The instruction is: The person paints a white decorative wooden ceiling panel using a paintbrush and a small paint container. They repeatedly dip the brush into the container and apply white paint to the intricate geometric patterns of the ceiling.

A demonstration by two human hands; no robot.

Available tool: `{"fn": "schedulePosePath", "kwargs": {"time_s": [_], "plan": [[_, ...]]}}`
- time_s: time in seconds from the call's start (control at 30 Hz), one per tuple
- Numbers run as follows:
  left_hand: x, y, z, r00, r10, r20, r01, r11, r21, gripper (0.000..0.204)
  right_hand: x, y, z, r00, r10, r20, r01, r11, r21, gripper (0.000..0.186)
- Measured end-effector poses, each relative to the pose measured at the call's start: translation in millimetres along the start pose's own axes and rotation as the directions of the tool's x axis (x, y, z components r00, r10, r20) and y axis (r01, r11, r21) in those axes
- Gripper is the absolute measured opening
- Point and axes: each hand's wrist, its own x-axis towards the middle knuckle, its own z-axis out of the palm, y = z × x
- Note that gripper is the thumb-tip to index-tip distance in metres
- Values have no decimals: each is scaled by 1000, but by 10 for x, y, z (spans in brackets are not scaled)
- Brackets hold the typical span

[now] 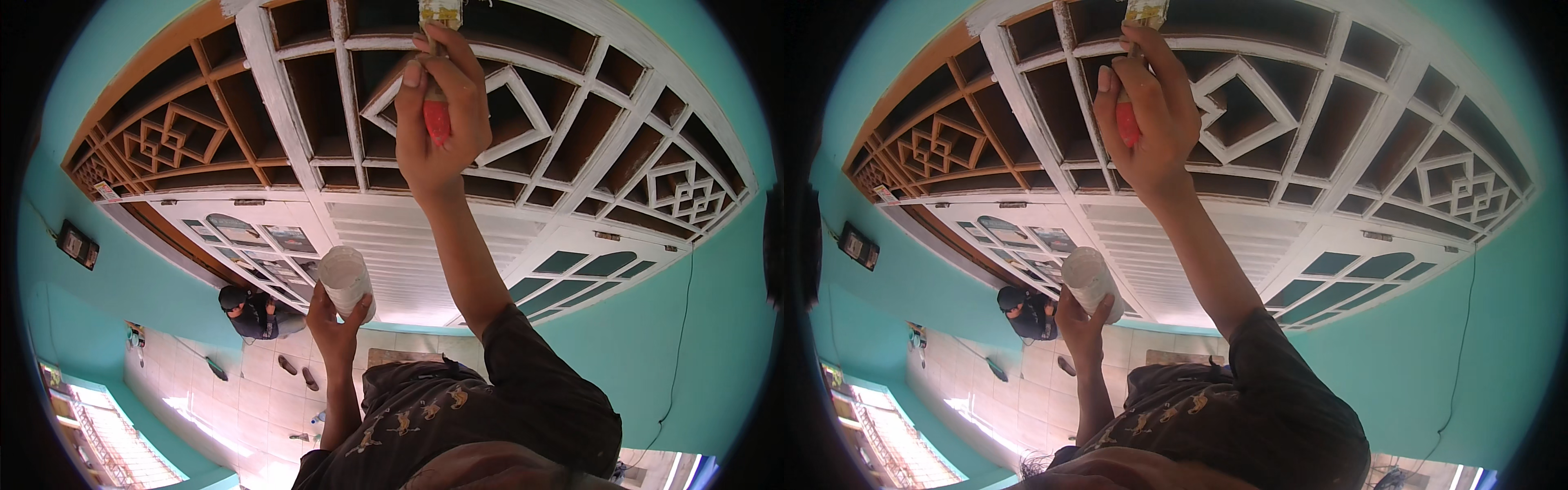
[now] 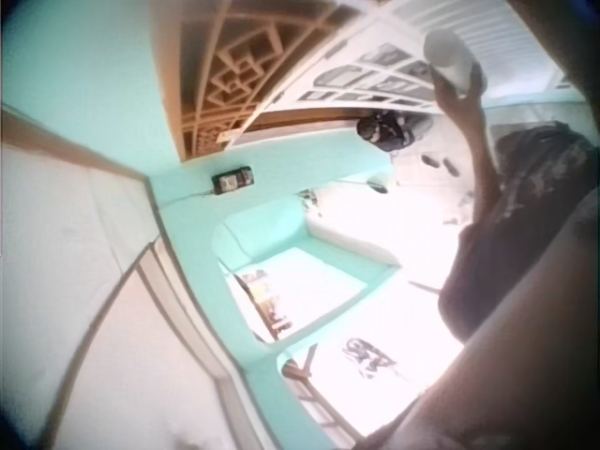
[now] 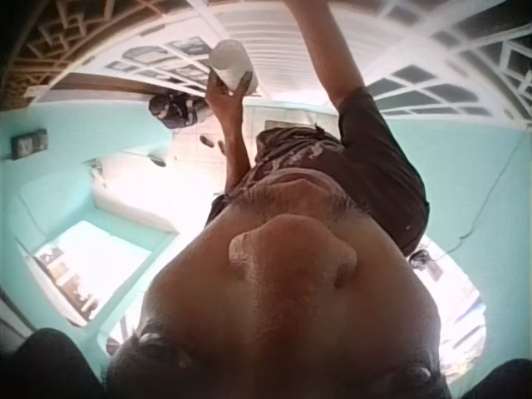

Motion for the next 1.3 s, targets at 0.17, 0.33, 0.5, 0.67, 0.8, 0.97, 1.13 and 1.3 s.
{"fn": "schedulePosePath", "kwargs": {"time_s": [0.17, 0.33, 0.5, 0.67, 0.8, 0.97, 1.13, 1.3], "plan": [[-3, -47, -57, 999, -10, -38, 9, 1000, -24, 63, -26, -47, 136, 1000, 16, -8, -15, 998, 59, 26], [-18, -52, -99, 998, -14, -66, 13, 1000, -25, 63, -55, -92, 224, 999, 39, 18, -40, 995, 90, 27], [-39, -43, -144, 996, -28, -86, 26, 999, -29, 62, -60, -124, 309, 1000, 14, 22, -17, 995, 103, 26], [-64, -18, -187, 993, -21, -114, 18, 1000, -23, 62, -92, -166, 445, 1000, 24, 18, -27, 988, 150, 25], [-91, -24, -220, 989, -12, -144, 12, 1000, 1, 62, -136, -212, 564, 999, 40, 25, -44, 981, 190, 25], [-91, -47, -250, 989, -10, -149, 8, 1000, -13, 63, -106, -249, 633, 999, 39, 12, -40, 979, 200, 26], [-95, -56, -258, 988, -3, -156, 2, 1000, -8, 64, -91, -267, 629, 1000, 21, 22, -25, 977, 210, 25], [-86, -86, -261, 989, 0, -146, -2, 1000, -8, 64, -96, -323, 437, 998, 69, -5, -64, 943, 327, 22]]}}
